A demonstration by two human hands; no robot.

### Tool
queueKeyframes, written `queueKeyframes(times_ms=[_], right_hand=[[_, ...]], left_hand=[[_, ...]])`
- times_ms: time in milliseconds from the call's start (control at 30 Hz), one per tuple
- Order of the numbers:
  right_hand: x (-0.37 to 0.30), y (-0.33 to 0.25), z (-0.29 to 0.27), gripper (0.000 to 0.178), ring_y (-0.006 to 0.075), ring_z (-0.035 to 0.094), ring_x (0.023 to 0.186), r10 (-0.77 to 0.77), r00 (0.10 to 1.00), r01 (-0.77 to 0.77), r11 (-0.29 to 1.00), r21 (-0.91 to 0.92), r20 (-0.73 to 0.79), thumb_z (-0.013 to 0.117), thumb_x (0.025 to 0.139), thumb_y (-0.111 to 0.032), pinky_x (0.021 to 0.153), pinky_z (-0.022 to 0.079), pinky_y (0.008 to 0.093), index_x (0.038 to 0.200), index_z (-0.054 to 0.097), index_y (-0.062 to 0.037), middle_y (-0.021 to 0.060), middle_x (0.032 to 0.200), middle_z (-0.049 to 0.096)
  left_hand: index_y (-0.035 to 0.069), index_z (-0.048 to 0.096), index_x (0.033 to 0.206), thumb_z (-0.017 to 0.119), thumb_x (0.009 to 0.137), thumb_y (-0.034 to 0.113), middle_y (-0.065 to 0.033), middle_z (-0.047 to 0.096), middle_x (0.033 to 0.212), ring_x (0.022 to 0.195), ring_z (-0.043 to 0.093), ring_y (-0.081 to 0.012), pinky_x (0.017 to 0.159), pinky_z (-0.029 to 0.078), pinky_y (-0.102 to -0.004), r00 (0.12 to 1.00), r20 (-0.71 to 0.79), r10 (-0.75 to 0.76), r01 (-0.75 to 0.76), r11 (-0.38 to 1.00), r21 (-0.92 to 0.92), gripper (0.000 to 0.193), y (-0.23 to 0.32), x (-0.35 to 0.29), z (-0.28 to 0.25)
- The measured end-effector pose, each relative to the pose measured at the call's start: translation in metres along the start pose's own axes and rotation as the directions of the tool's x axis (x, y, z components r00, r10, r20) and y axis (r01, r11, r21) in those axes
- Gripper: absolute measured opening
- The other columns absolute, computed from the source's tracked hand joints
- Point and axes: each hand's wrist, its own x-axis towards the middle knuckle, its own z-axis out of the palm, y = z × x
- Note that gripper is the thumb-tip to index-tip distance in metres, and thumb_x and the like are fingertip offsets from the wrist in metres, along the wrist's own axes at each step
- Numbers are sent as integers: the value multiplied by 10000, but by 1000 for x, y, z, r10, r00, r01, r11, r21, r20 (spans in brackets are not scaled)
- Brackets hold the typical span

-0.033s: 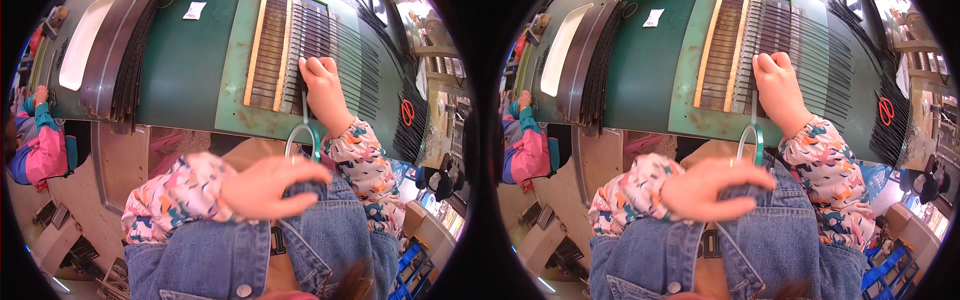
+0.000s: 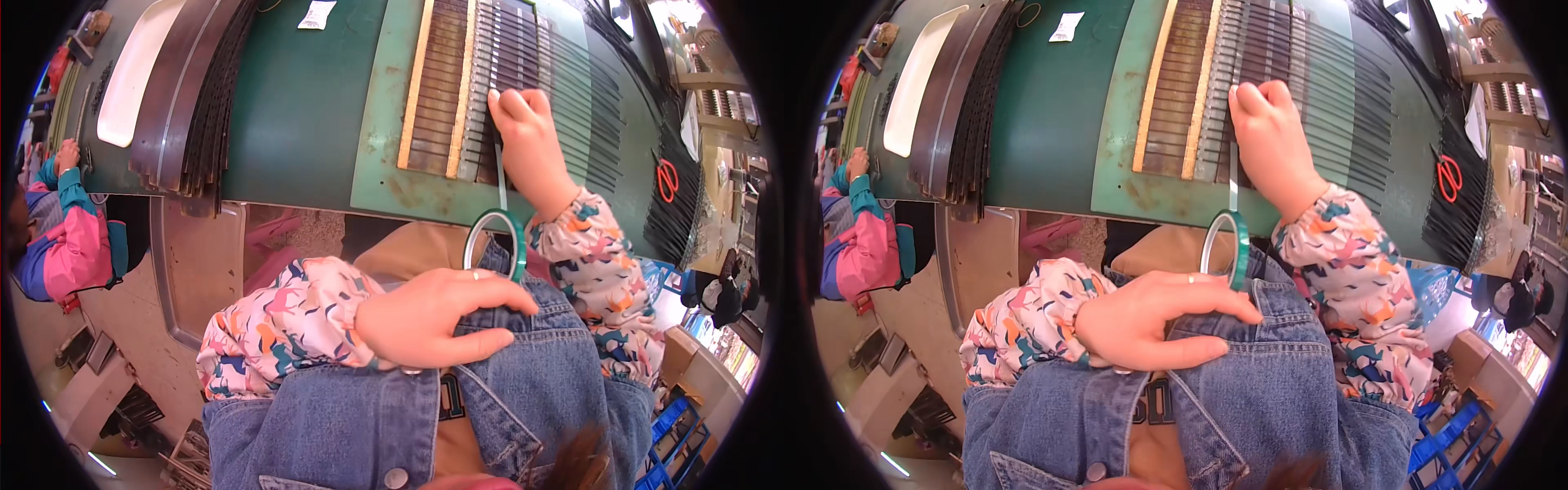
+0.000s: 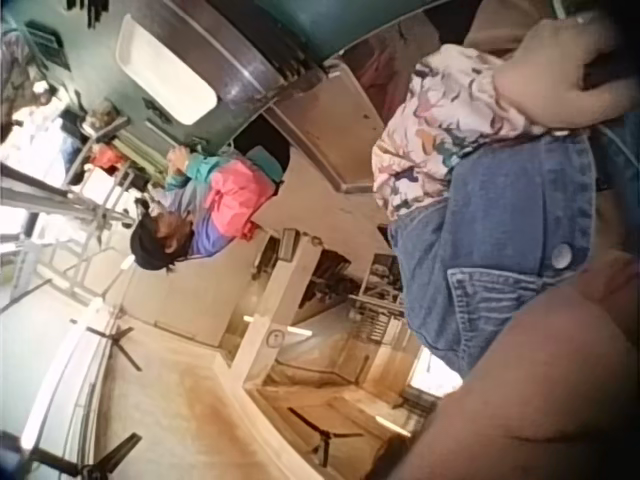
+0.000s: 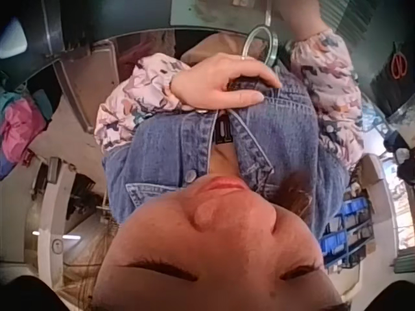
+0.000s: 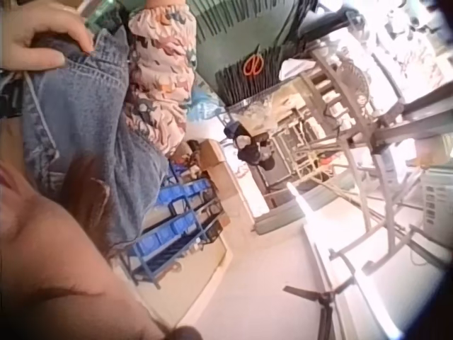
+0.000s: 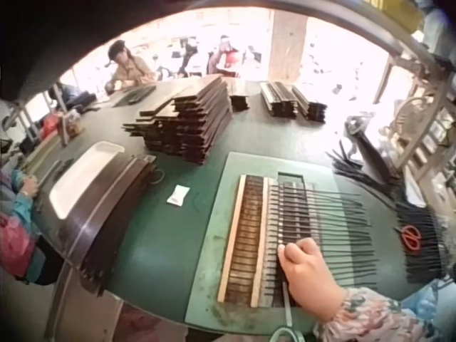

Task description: Assembling electrical wiring harnesses on a production jig and filling out a production log sheet.

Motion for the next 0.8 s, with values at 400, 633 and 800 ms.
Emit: queueKeyframes(times_ms=[400, 633, 800], right_hand=[[-7, -13, -9, 372, 295, 509, 887, -8, 997, 0, 995, 97, 82, 565, 698, 44, 810, 459, 337, 1063, 636, 38, 87, 891, 562], [-18, -20, -10, 402, 281, 503, 876, 1, 998, -7, 996, 93, 61, 566, 694, 47, 815, 461, 322, 1089, 634, 25, 79, 896, 560], [-16, -26, -21, 364, 271, 513, 873, -18, 995, 8, 994, 106, 100, 576, 702, 43, 779, 467, 325, 1061, 636, 38, 66, 870, 551]], left_hand=[[-9, 560, 1165, 580, 895, 96, -116, 632, 1085, 1010, 603, -191, 862, 468, -313, 993, -102, -62, 46, 987, -152, 291, -7, -5, 8], [-7, 570, 1155, 587, 892, 110, -113, 635, 1064, 987, 603, -176, 840, 469, -300, 991, -127, -32, 16, 992, -128, 289, -5, -7, 6], [-9, 574, 1143, 585, 894, 99, -98, 641, 1040, 961, 603, -156, 836, 467, -294, 983, -150, -105, 77, 981, -178, 272, -6, -10, 5]])
